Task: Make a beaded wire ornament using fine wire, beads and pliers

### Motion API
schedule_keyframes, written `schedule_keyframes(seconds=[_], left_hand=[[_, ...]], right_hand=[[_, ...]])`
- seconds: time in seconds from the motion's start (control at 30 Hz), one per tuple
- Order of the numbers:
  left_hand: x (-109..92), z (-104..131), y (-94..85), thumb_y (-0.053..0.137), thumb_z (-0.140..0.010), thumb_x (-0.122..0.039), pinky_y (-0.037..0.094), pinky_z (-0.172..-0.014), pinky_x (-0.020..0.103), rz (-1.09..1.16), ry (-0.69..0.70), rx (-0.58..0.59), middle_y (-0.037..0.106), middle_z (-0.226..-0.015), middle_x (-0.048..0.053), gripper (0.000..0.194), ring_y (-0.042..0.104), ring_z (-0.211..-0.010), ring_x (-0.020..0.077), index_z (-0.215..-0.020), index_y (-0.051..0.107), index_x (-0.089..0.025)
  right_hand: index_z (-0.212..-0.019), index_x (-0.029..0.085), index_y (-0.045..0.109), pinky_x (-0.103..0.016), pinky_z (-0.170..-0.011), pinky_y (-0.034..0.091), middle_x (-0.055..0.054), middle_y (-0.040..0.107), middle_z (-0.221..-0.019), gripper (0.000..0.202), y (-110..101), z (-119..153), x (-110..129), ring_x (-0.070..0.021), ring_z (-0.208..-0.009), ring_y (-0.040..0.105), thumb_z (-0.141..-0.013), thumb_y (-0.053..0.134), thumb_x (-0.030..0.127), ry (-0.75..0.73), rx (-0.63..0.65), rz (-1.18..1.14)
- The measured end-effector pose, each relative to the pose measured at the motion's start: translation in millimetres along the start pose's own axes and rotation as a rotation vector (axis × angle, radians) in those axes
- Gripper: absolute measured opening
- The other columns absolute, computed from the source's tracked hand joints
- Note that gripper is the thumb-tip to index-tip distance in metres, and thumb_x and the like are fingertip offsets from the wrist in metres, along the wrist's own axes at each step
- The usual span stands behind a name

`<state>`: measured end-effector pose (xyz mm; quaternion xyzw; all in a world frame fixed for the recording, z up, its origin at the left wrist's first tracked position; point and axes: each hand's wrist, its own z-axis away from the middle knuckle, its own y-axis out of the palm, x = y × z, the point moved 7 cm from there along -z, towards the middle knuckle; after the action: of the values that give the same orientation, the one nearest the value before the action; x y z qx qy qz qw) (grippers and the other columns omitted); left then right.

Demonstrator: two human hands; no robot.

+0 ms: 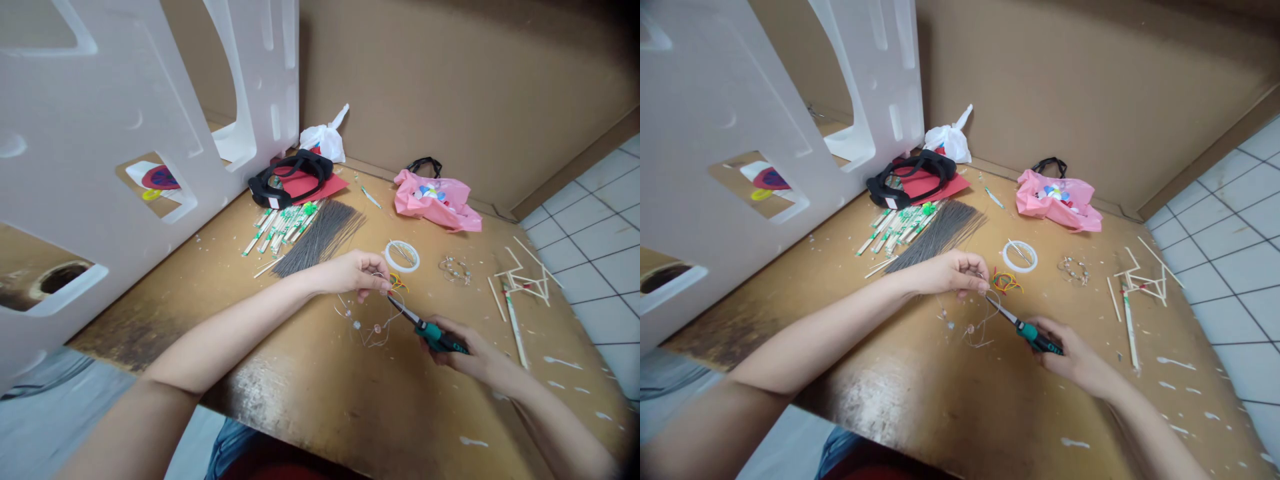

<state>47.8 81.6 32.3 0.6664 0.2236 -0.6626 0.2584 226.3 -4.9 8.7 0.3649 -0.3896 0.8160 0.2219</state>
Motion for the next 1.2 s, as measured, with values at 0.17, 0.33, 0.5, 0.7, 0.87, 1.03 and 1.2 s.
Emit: schedule_keyframes(seconds=[0.17, 0.33, 0.5, 0.7, 0.87, 1.03, 1.2], left_hand=[[2.4, -0.4, 0.1, 0.063, -0.075, -0.024, 0.042, -0.044, 0.017, 0.013, -0.013, -0.001, 0.058, -0.066, -0.003, 0.015, 0.047, -0.046, 0.0027, -0.076, 0.054, -0.012], [2.4, -0.6, 0.8, 0.063, -0.075, -0.024, 0.042, -0.043, 0.017, 0.022, -0.015, 0.004, 0.058, -0.067, -0.003, 0.015, 0.047, -0.045, 0.0026, -0.076, 0.054, -0.013], [1.2, -0.9, 0.5, 0.063, -0.075, -0.022, 0.042, -0.043, 0.017, 0.033, -0.004, 0.004, 0.058, -0.067, -0.003, 0.013, 0.046, -0.044, 0.0027, -0.075, 0.053, -0.013], [1.3, -1.1, -1.4, 0.062, -0.075, -0.022, 0.041, -0.043, 0.018, 0.026, 0.021, -0.001, 0.057, -0.064, -0.004, 0.013, 0.046, -0.044, 0.0031, -0.076, 0.053, -0.013], [-0.6, -0.6, -1.1, 0.062, -0.075, -0.021, 0.041, -0.043, 0.018, 0.026, 0.020, 0.000, 0.058, -0.066, -0.003, 0.012, 0.047, -0.044, 0.0031, -0.075, 0.053, -0.013], [-1.6, 0.2, -1.0, 0.062, -0.075, -0.022, 0.041, -0.044, 0.018, 0.000, 0.019, 0.000, 0.058, -0.066, -0.003, 0.013, 0.047, -0.045, 0.0031, -0.075, 0.053, -0.013], [-2.5, 0.4, -1.1, 0.062, -0.075, -0.022, 0.041, -0.044, 0.018, -0.007, 0.014, -0.009, 0.057, -0.065, -0.004, 0.012, 0.047, -0.044, 0.0028, -0.075, 0.053, -0.013]], right_hand=[[-0.100, 0.017, 0.056, -0.029, -0.065, 0.043, -0.002, 0.058, -0.082, 0.029, 3.1, -2.6, -5.0, -0.0166, -0.073, 0.053, -0.072, 0.054, 0.022, 0.005, 0.015, -0.071], [-0.101, 0.017, 0.054, -0.029, -0.064, 0.043, -0.002, 0.058, -0.082, 0.030, 6.1, -4.5, -9.9, -0.0164, -0.073, 0.053, -0.071, 0.054, 0.023, 0.005, 0.027, -0.137], [-0.098, 0.017, 0.055, -0.029, -0.064, 0.042, -0.002, 0.058, -0.079, 0.027, 6.4, -5.1, -10.5, -0.0158, -0.071, 0.052, -0.072, 0.054, 0.023, 0.017, 0.016, -0.135], [-0.096, 0.017, 0.055, -0.028, -0.062, 0.040, -0.001, 0.056, -0.077, 0.026, 6.7, -5.1, -8.2, -0.0148, -0.068, 0.051, -0.071, 0.054, 0.022, 0.026, -0.003, -0.144], [-0.093, 0.017, 0.054, -0.027, -0.059, 0.038, 0.000, 0.054, -0.075, 0.024, 8.7, -4.6, -6.8, -0.0138, -0.065, 0.048, -0.070, 0.054, 0.022, 0.028, -0.006, -0.165], [-0.094, 0.016, 0.055, -0.027, -0.057, 0.036, 0.000, 0.053, -0.072, 0.025, 11.1, -3.1, -6.9, -0.0131, -0.063, 0.046, -0.069, 0.054, 0.023, 0.045, -0.012, -0.170], [-0.088, 0.016, 0.055, -0.026, -0.053, 0.032, 0.001, 0.048, -0.065, 0.020, 12.9, -1.6, -4.2, -0.0114, -0.058, 0.041, -0.071, 0.051, 0.025, 0.021, -0.011, -0.165]])
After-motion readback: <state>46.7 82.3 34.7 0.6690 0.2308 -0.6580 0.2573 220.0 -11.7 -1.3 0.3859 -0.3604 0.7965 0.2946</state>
